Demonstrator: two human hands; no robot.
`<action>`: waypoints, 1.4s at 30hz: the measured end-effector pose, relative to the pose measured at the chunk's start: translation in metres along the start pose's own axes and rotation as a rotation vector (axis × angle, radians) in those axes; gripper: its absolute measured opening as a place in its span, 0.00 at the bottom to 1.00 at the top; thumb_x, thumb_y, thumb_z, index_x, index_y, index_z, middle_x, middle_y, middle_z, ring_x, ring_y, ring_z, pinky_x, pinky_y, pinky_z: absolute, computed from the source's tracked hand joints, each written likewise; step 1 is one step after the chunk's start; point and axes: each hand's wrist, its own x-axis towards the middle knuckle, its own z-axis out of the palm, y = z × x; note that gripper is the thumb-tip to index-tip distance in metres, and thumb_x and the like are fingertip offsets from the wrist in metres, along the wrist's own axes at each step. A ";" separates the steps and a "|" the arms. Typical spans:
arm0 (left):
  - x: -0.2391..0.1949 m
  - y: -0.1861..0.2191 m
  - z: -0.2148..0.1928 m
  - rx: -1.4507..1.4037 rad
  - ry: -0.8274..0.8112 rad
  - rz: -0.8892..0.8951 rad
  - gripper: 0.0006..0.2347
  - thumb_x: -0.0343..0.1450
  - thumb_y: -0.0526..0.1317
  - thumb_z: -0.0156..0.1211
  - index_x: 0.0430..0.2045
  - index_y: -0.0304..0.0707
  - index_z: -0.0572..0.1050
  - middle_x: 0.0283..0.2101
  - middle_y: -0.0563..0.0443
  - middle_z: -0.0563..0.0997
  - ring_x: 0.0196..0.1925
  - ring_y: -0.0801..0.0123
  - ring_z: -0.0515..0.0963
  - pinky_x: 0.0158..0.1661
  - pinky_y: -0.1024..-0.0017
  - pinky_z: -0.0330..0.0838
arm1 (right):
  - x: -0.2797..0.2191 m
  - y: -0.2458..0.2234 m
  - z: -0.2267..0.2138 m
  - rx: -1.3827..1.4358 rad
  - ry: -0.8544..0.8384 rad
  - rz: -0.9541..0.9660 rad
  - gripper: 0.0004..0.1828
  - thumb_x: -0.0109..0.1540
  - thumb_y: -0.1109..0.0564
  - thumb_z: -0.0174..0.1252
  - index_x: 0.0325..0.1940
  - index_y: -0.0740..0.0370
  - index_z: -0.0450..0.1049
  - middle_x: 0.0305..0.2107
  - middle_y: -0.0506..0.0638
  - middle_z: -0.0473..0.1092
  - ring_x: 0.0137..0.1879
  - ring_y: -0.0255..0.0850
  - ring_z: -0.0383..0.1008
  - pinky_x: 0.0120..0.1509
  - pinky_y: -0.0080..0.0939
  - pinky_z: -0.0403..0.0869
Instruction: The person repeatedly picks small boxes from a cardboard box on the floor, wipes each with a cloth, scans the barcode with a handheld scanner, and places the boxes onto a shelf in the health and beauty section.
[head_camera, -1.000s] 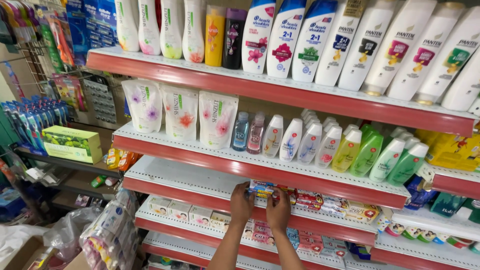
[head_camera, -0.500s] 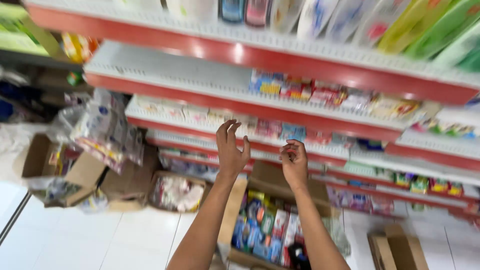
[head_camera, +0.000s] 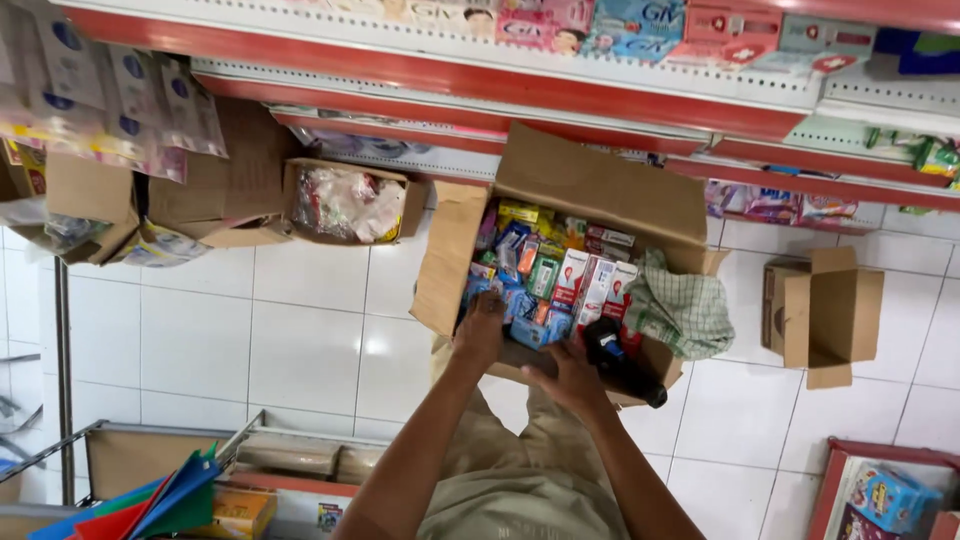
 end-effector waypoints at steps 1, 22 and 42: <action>0.006 -0.003 0.009 0.001 -0.008 -0.005 0.15 0.62 0.28 0.60 0.42 0.30 0.77 0.54 0.34 0.75 0.58 0.41 0.73 0.53 0.56 0.73 | 0.007 0.006 0.007 0.004 -0.008 0.003 0.36 0.53 0.28 0.62 0.56 0.52 0.75 0.59 0.60 0.67 0.68 0.60 0.65 0.64 0.57 0.69; 0.033 -0.033 0.047 -1.001 -0.432 -0.780 0.16 0.78 0.41 0.43 0.59 0.46 0.72 0.43 0.53 0.80 0.39 0.70 0.77 0.40 0.70 0.76 | 0.011 0.038 -0.022 0.307 -0.098 -0.001 0.18 0.62 0.49 0.62 0.53 0.59 0.76 0.47 0.54 0.75 0.53 0.48 0.78 0.57 0.45 0.76; 0.025 0.017 0.018 0.160 -0.195 -0.464 0.26 0.65 0.48 0.68 0.55 0.34 0.69 0.69 0.34 0.60 0.69 0.44 0.61 0.58 0.55 0.69 | 0.080 0.042 0.012 0.045 -0.139 -0.001 0.31 0.57 0.51 0.67 0.64 0.54 0.68 0.73 0.65 0.44 0.68 0.63 0.62 0.68 0.52 0.68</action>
